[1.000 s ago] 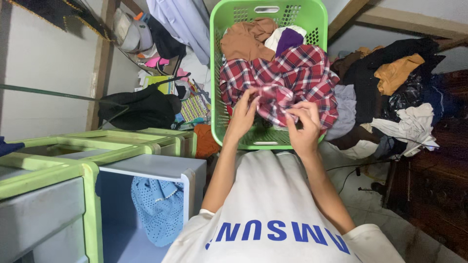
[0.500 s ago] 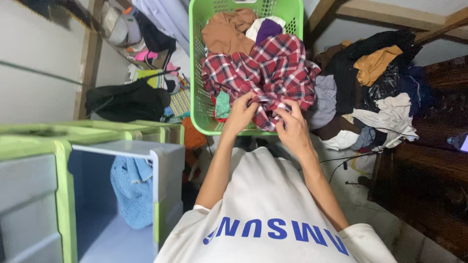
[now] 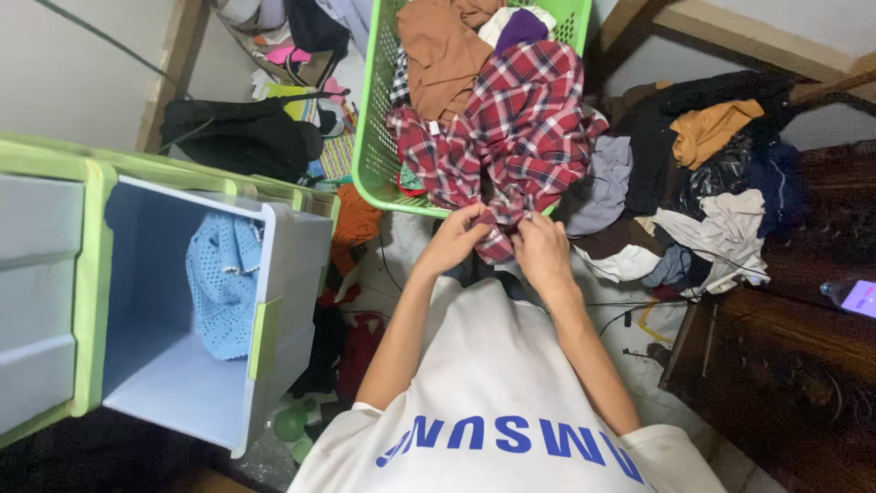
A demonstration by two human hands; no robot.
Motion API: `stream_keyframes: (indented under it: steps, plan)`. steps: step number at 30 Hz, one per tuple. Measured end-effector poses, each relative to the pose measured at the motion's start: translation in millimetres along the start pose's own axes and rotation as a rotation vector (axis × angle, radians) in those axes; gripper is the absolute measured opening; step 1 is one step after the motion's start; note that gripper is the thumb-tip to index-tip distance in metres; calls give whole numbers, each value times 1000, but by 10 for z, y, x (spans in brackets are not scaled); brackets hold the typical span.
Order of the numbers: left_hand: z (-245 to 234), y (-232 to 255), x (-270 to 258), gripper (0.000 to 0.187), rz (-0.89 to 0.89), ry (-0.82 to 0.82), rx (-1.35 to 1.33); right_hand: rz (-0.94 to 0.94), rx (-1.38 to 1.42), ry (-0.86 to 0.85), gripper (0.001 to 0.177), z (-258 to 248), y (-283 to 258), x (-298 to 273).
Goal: The person folds a red plaid shirt by hand, smoothing and aligning the fabric, then places it into an open drawer. The person then picks up a small green knitted item from a laundry basket and begins to fold it.
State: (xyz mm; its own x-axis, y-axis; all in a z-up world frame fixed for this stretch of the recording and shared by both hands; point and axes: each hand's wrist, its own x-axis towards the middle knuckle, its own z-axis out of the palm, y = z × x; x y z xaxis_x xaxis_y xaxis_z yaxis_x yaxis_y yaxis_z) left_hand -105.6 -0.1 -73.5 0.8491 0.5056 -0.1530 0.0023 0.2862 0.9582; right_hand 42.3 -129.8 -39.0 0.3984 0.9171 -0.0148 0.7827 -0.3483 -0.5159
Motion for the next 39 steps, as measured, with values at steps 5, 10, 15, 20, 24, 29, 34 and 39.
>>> stream_keyframes:
  steps: [5,10,15,20,24,29,34,39]
  plan:
    - [-146,-117,-42,48,90,180,19,-203,53,110,18,-218,-139,64]
    - [-535,-274,78,64,-81,87,-482,-327,247,302,15,-498,-493,264]
    - [-898,-430,95,72,-260,129,-264,-267,492,379,23,-609,-810,343]
    - [-1080,-463,111,63,-115,92,91,-206,672,452,19,-591,-890,365]
    - [-1178,-302,266,41,140,129,220,-180,722,534,20,-555,-890,333]
    - [-1121,7,335,37,315,256,334,-140,756,596,21,-526,-833,276]
    - [-1124,136,350,46,104,177,185,-204,581,492,23,-592,-674,203]
    - [-1497,74,310,49,-7,242,169,-18,1031,712,14,-606,-382,147]
